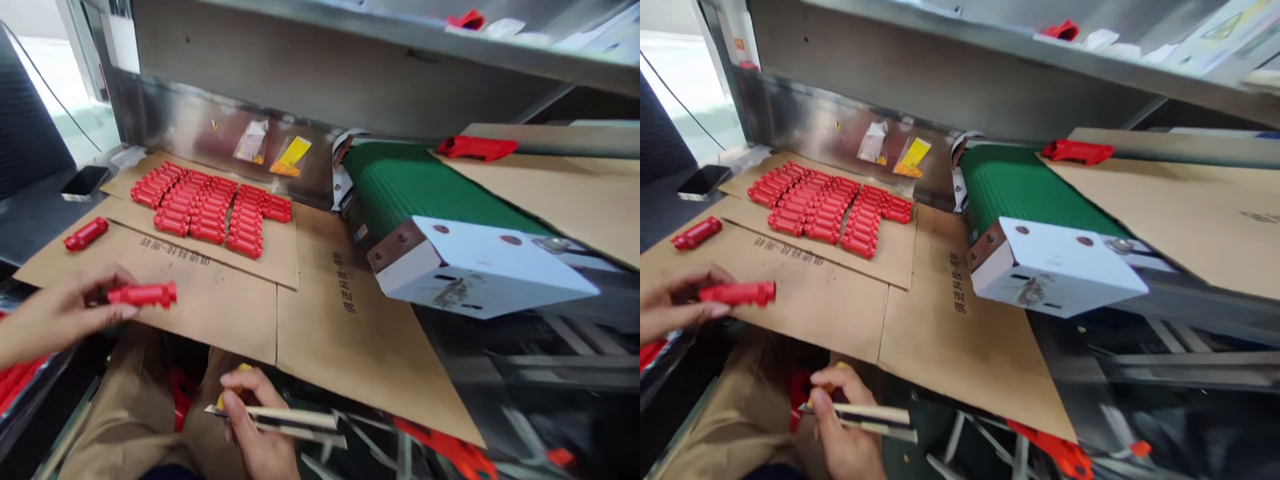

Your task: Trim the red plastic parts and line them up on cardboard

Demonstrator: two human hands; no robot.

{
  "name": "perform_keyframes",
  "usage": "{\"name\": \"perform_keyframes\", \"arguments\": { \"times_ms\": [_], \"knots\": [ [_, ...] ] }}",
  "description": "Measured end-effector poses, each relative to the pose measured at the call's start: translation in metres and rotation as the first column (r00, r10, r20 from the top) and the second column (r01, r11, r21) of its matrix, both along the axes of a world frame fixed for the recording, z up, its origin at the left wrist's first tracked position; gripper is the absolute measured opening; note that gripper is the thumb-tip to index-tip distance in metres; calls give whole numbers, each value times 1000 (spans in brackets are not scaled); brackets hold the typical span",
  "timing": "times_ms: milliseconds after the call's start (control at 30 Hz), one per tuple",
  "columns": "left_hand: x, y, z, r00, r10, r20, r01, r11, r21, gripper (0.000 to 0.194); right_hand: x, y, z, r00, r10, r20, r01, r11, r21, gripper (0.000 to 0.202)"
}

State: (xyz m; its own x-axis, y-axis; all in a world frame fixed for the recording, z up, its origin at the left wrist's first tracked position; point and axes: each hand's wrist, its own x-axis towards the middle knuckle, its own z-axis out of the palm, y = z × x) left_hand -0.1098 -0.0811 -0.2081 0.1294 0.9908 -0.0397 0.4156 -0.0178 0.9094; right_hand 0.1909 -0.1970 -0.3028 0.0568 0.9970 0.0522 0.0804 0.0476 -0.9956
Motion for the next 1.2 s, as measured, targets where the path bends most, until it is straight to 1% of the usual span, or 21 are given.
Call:
{"name": "perform_keyframes", "arguments": {
  "times_ms": [33, 100, 133, 200, 267, 333, 400, 467, 533, 600, 633, 667, 767, 833, 900, 967, 1033, 1067, 1100, 1133, 1200],
  "knots": [
    [12, -29, -9, 996, -72, 61, 77, 995, -70, 35, -3, 3, 5, 1000, 30, 0, -30, 999, -19, 28],
    [36, -76, -32, 981, -112, 160, 141, 972, -188, 31, -11, 7, 10, 997, 78, -19, -79, 994, -72, 30],
    [47, -93, -43, 976, -58, 212, 107, 967, -230, 31, -14, 7, 10, 993, 107, -47, -111, 987, -113, 32],
    [65, -119, -65, 953, 81, 293, 13, 952, -306, 31, -20, 3, 7, 981, 152, -123, -175, 964, -200, 37],
    [76, -135, -82, 915, 236, 326, -113, 928, -355, 32, -24, -5, 1, 971, 155, -183, -200, 944, -261, 42],
    [81, -144, -93, 878, 346, 330, -217, 904, -369, 36, -26, -15, -5, 967, 133, -216, -194, 937, -289, 46],
    [83, -149, -99, 859, 392, 330, -266, 891, -368, 38, -28, -23, -9, 968, 119, -221, -182, 938, -296, 47],
    [82, -151, -101, 865, 382, 325, -258, 894, -365, 39, -27, -29, -11, 982, 101, -160, -141, 955, -260, 45],
    [80, -152, -100, 890, 348, 293, -243, 908, -341, 39, -25, -35, -12, 998, 63, 24, -59, 987, -151, 41],
    [80, -152, -99, 914, 314, 258, -235, 926, -296, 36, -22, -40, -12, 977, 10, 214, -3, 999, -34, 38],
    [80, -152, -98, 920, 307, 244, -235, 930, -283, 35, -21, -42, -13, 966, -5, 260, 8, 1000, -9, 37],
    [80, -153, -98, 922, 307, 236, -239, 931, -278, 35, -21, -44, -14, 967, -6, 257, 12, 1000, -19, 36],
    [80, -154, -97, 929, 299, 219, -229, 927, -297, 38, -25, -47, -18, 996, 24, 84, -11, 989, -145, 37],
    [80, -155, -98, 931, 293, 219, -219, 925, -309, 41, -28, -47, -20, 999, 35, -2, -35, 981, -192, 38],
    [79, -154, -99, 932, 292, 213, -216, 923, -318, 43, -28, -46, -19, 999, 39, 16, -36, 984, -174, 38],
    [77, -152, -100, 952, 262, 159, -215, 940, -265, 40, -26, -45, -15, 991, 43, 124, -29, 994, -106, 36],
    [73, -147, -99, 978, 198, 72, -188, 974, -126, 29, -23, -44, -10, 968, 59, 245, -55, 998, -21, 33],
    [71, -144, -98, 989, 144, 40, -142, 988, -54, 25, -22, -44, -7, 954, 73, 290, -82, 997, 17, 32],
    [69, -140, -97, 997, 73, 23, -73, 997, -4, 25, -21, -43, -5, 943, 93, 319, -113, 993, 45, 31],
    [68, -136, -95, 1000, -9, 23, 9, 1000, 18, 27, -20, -43, -3, 936, 115, 333, -143, 988, 62, 30],
    [66, -127, -91, 985, -167, 48, 167, 986, -6, 24, -19, -43, -1, 925, 157, 346, -191, 979, 69, 29]
  ]
}}
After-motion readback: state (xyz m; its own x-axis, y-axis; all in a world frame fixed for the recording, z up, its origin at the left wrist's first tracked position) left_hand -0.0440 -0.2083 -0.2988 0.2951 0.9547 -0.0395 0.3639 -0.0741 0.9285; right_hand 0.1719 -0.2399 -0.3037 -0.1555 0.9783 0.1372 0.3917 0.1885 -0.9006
